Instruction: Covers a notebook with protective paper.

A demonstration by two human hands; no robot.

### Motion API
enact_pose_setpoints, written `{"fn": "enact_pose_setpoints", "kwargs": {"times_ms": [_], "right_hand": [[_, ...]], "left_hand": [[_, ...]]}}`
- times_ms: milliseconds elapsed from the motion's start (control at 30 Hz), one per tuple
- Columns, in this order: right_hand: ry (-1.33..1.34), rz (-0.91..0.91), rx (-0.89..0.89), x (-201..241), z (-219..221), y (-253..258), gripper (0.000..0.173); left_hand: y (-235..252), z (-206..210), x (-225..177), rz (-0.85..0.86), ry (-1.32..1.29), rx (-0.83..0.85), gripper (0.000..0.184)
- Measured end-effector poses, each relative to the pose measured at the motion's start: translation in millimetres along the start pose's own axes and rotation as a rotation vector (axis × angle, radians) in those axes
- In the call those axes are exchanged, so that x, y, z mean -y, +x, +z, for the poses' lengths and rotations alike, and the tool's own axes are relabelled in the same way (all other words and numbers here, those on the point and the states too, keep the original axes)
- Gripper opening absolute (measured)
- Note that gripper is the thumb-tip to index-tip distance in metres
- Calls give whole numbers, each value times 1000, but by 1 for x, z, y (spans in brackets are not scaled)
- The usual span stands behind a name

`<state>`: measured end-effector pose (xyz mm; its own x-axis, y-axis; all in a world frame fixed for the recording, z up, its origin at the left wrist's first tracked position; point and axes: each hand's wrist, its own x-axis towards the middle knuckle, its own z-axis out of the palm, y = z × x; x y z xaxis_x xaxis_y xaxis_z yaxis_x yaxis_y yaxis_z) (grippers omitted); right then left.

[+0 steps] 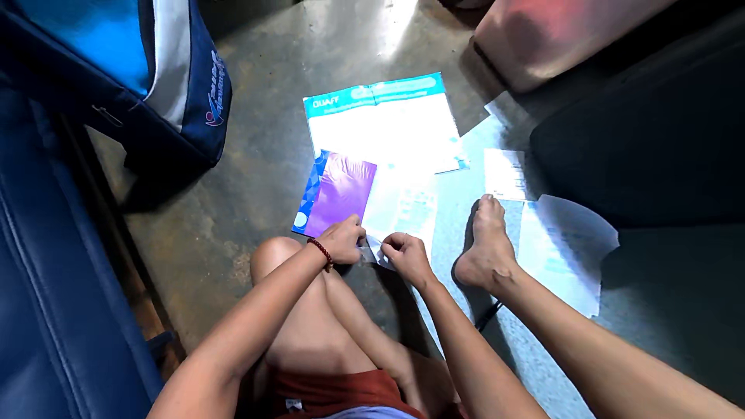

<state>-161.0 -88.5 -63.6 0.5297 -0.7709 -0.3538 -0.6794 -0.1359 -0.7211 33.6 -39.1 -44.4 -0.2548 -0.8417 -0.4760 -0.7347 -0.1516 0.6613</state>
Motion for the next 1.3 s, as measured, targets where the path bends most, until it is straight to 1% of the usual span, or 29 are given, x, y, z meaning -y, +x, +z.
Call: {"fn": "enact_pose_setpoints", "kwargs": {"times_ms": [67, 100, 167, 233, 300, 367, 467, 500, 533, 600, 633, 700, 800, 900, 967, 1100, 1167, 1300], "right_hand": [[-31, -46, 47, -2, -3, 0, 23], [-52, -63, 69, -2, -4, 0, 25], [-81, -93, 90, 0, -5, -1, 26], [-74, -130, 79, 1, -3, -2, 25], [-42, -156, 47, 3, -1, -6, 24], [10, -165, -27, 2, 3, -12, 24], [34, -190, -146, -6, 11, -23, 31], [26, -189, -164, -7, 12, -27, 31], [17, -186, -176, -8, 12, -29, 27], [10, -156, -170, -10, 11, -33, 20], [8, -145, -158, -10, 10, -34, 19], [6, -145, -138, -11, 10, -34, 22], [10, -143, -162, -10, 17, -33, 29], [-15, -117, -136, -5, 19, -34, 22], [-17, -119, -107, -6, 18, -34, 21], [-35, -76, -37, -6, 10, -32, 21], [-61, -27, 3, -4, 4, -30, 22], [-142, 77, 39, 2, -10, -22, 27]], "left_hand": [[1, -2, -5, -10, -12, -30, 20], [2, -1, -7, 12, 31, -52, 21], [4, 4, -11, 97, 158, -83, 28], [8, 7, -13, 205, 190, -92, 30], [13, 8, -10, 260, 149, -84, 24], [16, 9, -6, 265, 77, -91, 16], [19, 12, 0, 221, -13, -107, 17], [19, 12, 0, 200, -28, -102, 17], [18, 11, 0, 179, -41, -91, 18], [17, 10, -1, 146, -56, -80, 19], [17, 10, -2, 135, -58, -80, 18], [17, 10, -2, 122, -59, -88, 18], [18, 11, -3, 89, -57, -87, 19], [17, 11, -4, 78, -42, -81, 20], [17, 12, -4, 81, -37, -102, 20], [16, 14, -9, 27, -29, -152, 43], [18, 16, -10, 11, -12, -165, 49], [20, 17, -11, -8, 21, -146, 54]]}}
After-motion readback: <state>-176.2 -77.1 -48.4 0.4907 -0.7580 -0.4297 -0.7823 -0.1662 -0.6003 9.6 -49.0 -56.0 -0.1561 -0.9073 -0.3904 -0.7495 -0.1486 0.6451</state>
